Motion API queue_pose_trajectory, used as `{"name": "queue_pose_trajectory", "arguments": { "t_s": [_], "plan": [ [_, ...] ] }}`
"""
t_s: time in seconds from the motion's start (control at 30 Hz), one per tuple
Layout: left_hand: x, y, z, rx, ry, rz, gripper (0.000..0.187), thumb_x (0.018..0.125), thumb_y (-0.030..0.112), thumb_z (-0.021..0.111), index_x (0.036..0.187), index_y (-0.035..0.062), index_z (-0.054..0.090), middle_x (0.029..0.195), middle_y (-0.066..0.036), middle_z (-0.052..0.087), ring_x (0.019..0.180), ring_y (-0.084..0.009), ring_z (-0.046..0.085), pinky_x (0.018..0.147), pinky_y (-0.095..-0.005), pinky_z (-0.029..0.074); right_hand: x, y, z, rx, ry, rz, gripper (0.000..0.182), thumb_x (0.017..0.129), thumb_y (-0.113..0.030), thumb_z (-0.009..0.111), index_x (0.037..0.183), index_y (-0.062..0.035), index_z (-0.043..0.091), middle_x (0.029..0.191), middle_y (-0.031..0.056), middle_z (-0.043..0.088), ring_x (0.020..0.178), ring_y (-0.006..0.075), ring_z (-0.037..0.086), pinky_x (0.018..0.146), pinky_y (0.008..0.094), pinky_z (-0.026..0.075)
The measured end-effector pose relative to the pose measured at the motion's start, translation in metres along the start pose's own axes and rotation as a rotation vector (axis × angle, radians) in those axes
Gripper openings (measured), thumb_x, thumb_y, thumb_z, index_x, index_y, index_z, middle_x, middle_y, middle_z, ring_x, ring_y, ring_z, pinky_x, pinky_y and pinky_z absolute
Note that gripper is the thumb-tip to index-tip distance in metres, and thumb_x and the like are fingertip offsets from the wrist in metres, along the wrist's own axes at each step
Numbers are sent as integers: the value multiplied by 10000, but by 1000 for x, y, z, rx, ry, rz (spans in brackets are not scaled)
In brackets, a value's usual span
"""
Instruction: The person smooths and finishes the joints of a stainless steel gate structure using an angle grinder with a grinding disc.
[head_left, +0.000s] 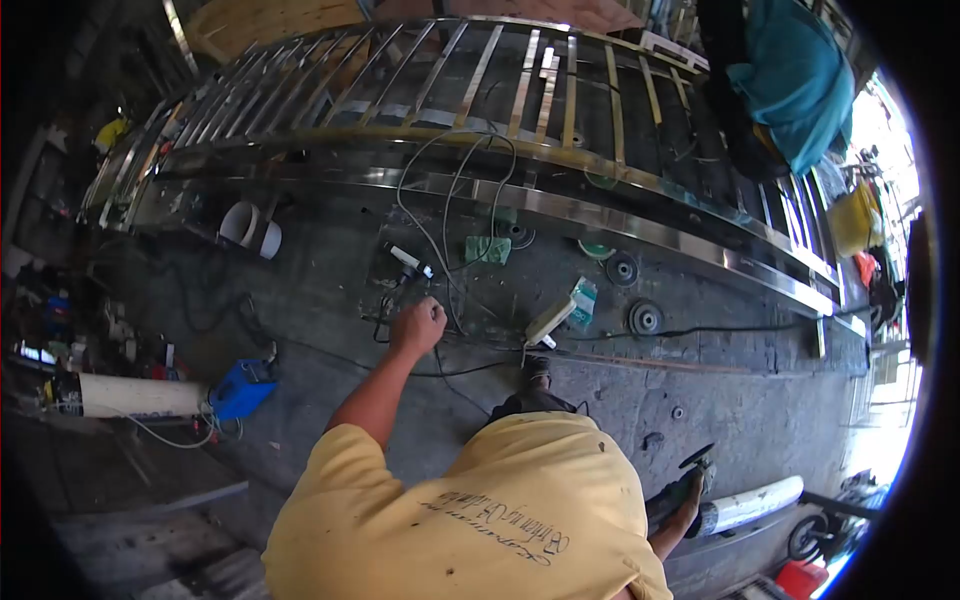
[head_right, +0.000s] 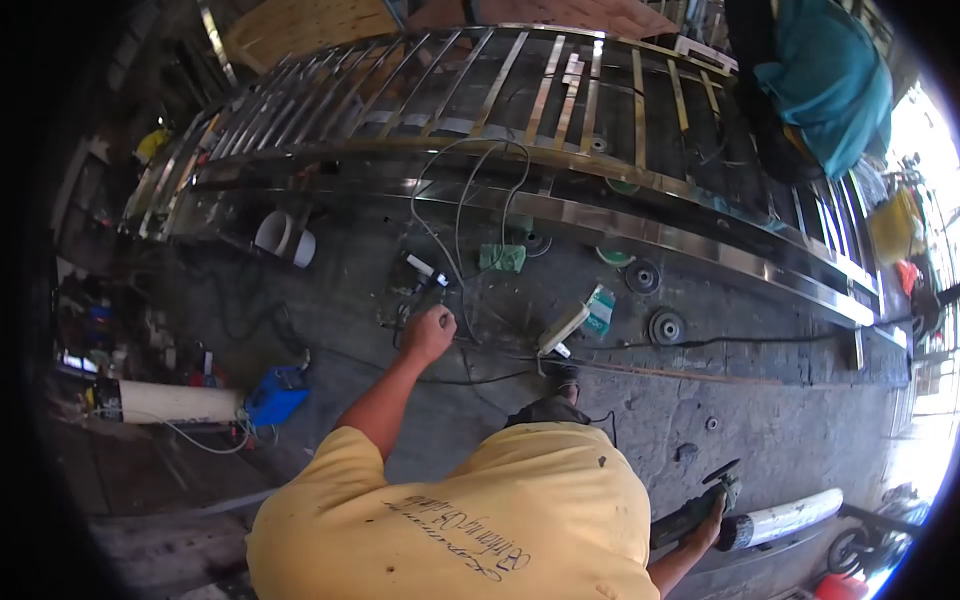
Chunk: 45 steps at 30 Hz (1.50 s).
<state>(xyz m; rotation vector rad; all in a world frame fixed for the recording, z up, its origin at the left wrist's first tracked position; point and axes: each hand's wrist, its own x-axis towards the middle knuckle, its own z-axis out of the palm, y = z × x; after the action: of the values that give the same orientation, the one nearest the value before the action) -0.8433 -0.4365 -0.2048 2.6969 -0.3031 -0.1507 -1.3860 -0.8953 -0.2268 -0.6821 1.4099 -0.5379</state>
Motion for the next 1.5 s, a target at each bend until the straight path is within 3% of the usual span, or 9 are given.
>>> {"name": "queue_pose_trajectory", "arguments": {
  "t_s": [0.3, 0.57, 0.7, 0.8, 0.9, 1.0, 1.1, 1.33, 1.5],
  "plan": [
    [-5, 85, 20, -92, -106, 380, 226, 939, 306, 623, 952, 94, 702, 961, -194, 735, 913, -425, 703, 771, -537, 559, -131, 46, -80, 378, -27, -378, 543, 964, -447, 717, 1270, -14, 600, 1032, 113, 693, 913, 250, 683, 841, 395, 567],
    [-14, 108, 48, -182, -59, 410, 234, 930, 312, 631, 958, 84, 675, 992, -172, 715, 945, -413, 692, 799, -536, 553, -185, 62, -25, 569, -343, -522, 527, 1017, -389, 630, 1358, 4, 549, 1108, 154, 684, 954, 284, 684, 897, 424, 556],
    [41, 100, 46, -40, -89, 373, 274, 925, 310, 622, 1085, 97, 685, 1260, -184, 641, 1165, -392, 628, 941, -520, 525, -201, 74, 10, 491, -449, -507, 504, 1008, -354, 628, 1354, 2, 541, 1115, 165, 677, 955, 287, 686, 881, 431, 565],
    [84, 106, 9, 316, 439, 479, 521, 858, 363, 728, 1313, 130, 626, 1437, -225, 526, 1342, -469, 493, 1105, -590, 403, -214, 78, 37, 391, -442, -509, 499, 990, -342, 643, 1341, -2, 542, 1102, 169, 680, 954, 282, 688, 854, 433, 578],
    [134, 110, -33, 59, 564, -110, 825, 806, 448, 793, 1508, 162, 466, 1543, -300, 403, 1392, -517, 439, 1116, -643, 367, -231, 82, 72, 382, -419, -458, 579, 931, -316, 716, 1367, 13, 526, 1110, 174, 669, 954, 302, 687, 857, 443, 571],
    [158, 78, -32, -168, 340, -345, 1082, 763, 505, 834, 1628, 195, 263, 1589, -380, 290, 1438, -540, 388, 1131, -617, 377, -250, 91, 122, 384, -372, -406, 581, 907, -303, 731, 1360, 2, 534, 1107, 173, 670, 948, 302, 689, 850, 445, 579],
    [147, 52, 4, -356, 331, -145, 1182, 759, 517, 847, 1667, 187, 167, 1618, -404, 203, 1480, -575, 311, 1163, -554, 390, -251, 114, 167, 400, -424, -402, 588, 893, -300, 737, 1366, -16, 533, 1091, 168, 672, 944, 299, 691, 830, 446, 588],
    [143, 30, 43, -116, 158, 171, 1052, 782, 344, 826, 1653, 322, 236, 1586, -381, 285, 1388, -547, 446, 1099, -539, 463, -301, 133, 286, 177, -358, -419, 616, 833, -300, 767, 1333, -40, 518, 1021, 141, 658, 871, 280, 694, 768, 432, 596],
    [163, -17, 23, -262, 128, 291, 742, 841, 82, 640, 1548, 180, 438, 1421, -311, 505, 1207, -480, 597, 989, -547, 519, -328, 144, 322, 114, -339, -416, 666, 765, -306, 821, 1294, -21, 533, 981, 124, 652, 822, 255, 690, 719, 399, 596]
  ]
}}
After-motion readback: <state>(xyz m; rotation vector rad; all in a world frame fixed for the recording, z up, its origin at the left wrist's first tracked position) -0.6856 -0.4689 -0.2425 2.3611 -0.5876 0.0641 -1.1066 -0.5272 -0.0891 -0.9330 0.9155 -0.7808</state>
